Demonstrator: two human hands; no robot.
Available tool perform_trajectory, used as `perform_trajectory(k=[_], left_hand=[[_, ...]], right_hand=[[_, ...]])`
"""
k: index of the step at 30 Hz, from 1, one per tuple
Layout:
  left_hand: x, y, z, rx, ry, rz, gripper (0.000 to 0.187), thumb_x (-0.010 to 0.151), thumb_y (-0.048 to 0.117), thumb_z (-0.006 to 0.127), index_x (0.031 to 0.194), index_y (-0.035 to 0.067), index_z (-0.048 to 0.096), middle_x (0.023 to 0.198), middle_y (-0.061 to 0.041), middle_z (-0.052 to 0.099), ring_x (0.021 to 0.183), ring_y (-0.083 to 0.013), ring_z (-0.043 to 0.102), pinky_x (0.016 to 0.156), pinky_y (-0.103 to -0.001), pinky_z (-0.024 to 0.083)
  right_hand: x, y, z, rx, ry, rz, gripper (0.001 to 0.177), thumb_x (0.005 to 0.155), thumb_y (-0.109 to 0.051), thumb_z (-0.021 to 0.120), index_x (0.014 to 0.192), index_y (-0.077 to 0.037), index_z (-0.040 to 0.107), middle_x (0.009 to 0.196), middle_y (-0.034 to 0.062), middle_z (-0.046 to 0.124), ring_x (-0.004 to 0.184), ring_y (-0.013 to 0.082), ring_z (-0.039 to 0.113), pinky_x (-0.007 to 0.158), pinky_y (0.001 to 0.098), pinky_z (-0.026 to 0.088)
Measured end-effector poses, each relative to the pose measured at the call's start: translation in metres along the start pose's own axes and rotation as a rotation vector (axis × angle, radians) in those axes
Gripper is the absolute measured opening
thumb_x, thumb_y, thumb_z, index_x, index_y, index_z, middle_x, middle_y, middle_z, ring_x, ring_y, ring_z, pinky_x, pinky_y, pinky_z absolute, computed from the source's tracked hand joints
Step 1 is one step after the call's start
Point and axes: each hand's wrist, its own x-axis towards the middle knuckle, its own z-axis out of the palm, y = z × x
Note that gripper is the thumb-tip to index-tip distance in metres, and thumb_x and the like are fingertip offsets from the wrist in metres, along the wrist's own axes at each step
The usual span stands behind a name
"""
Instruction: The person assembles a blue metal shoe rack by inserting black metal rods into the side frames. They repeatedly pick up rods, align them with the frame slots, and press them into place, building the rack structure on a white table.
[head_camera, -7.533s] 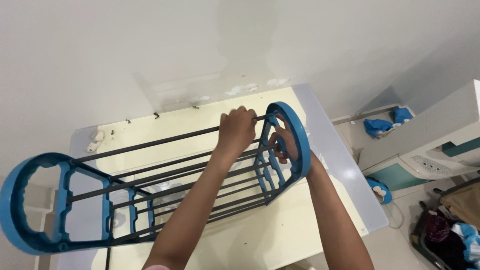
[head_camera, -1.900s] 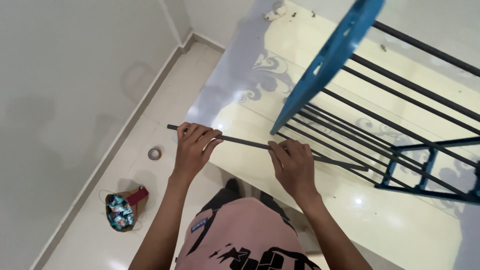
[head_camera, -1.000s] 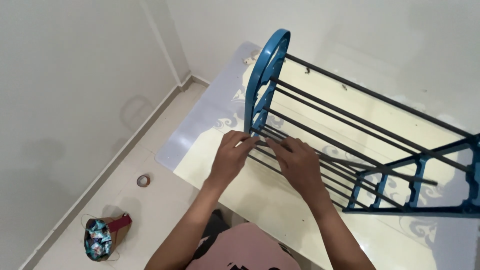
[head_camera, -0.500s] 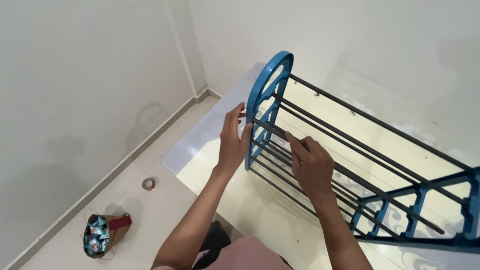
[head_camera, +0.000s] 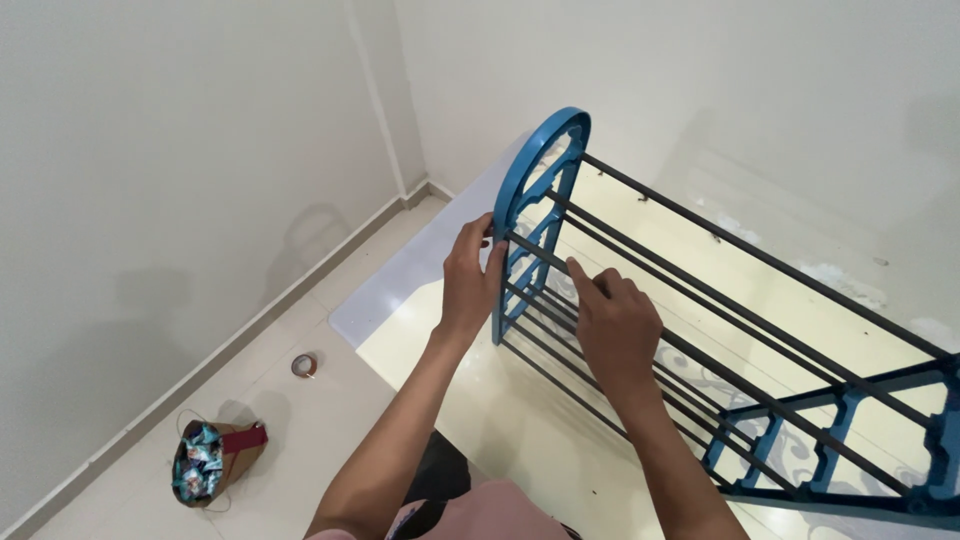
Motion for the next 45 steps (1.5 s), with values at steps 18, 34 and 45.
perform_trajectory(k=[18,34,45], left_hand=[[0.004,-0.004,-0.003,0.039,-0.029,0.037,0.029,0.101,0.009,0.063,0.129,-0.001,0.061,0.113,-0.019,0.069,0.106,-0.0346,0.069,0.093,-0.042,0.055],[-0.025,0.067,0.027,0.043,-0.149,0.371,0.034,0.096,0.002,0.062,0.129,0.007,0.062,0.121,-0.01,0.062,0.123,-0.0308,0.056,0.107,-0.045,0.041],[-0.042,0.138,0.088,-0.097,-0.518,0.54,0.03,0.099,-0.001,0.058,0.128,0.006,0.061,0.115,-0.008,0.063,0.119,-0.0265,0.057,0.103,-0.045,0.04]], right_hand=[[0.016,-0.02,-0.001,-0.071,0.04,-0.036,0.046,0.077,0.002,0.069,0.118,-0.015,0.078,0.084,0.0008,0.066,0.069,0.0196,0.06,0.059,0.0341,0.048],[-0.016,-0.006,-0.048,0.046,0.109,0.12,0.031,0.092,-0.006,0.072,0.122,0.0,0.072,0.107,0.0114,0.074,0.096,0.0258,0.069,0.083,0.0385,0.054],[-0.068,0.029,-0.099,-0.108,0.154,0.309,0.029,0.09,0.003,0.067,0.118,0.002,0.072,0.107,0.0131,0.073,0.101,0.0277,0.07,0.088,0.0411,0.054]])
